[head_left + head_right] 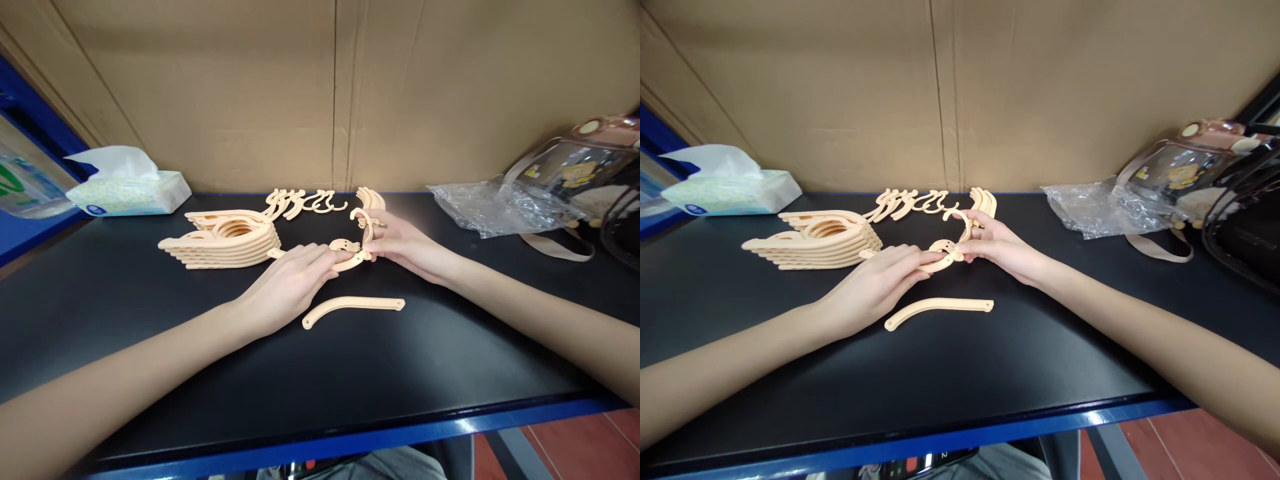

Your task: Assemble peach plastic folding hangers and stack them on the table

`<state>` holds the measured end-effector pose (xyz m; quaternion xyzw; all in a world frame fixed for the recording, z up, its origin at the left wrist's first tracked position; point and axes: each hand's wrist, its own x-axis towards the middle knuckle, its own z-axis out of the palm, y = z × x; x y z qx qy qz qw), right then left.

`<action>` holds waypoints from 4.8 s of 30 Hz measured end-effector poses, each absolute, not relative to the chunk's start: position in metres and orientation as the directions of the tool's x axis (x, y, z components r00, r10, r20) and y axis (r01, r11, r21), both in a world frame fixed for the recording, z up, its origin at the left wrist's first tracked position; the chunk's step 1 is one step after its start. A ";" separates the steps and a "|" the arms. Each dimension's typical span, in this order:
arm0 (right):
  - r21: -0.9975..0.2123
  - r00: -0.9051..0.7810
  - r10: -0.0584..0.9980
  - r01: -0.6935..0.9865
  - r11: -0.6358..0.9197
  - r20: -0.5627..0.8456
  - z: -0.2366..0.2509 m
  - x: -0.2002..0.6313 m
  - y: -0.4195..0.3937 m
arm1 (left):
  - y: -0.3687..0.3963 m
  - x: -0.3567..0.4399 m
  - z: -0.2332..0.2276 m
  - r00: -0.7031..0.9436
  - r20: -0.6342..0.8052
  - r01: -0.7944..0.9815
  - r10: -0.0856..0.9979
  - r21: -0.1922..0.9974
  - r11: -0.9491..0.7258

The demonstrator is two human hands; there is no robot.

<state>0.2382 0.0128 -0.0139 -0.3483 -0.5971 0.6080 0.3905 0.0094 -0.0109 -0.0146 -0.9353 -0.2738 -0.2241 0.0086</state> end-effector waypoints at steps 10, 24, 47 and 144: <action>-0.998 -0.457 0.888 0.008 0.060 0.049 -0.013 0.237 0.011 | -0.012 0.010 -0.013 0.767 0.416 0.518 0.488 0.048 -0.854; -0.989 -0.439 0.891 0.039 0.146 0.114 -0.020 0.237 0.015 | -0.012 0.010 -0.014 0.774 0.387 0.547 0.501 -0.010 -0.837; -0.982 -0.384 0.914 0.070 0.174 0.134 -0.016 0.232 0.011 | -0.013 0.009 -0.012 0.806 0.300 0.573 0.509 -0.185 -0.798; -0.177 -0.709 0.575 0.557 0.812 0.408 0.004 0.229 -0.025 | -0.016 0.005 0.006 0.549 0.052 0.465 0.834 0.811 -0.356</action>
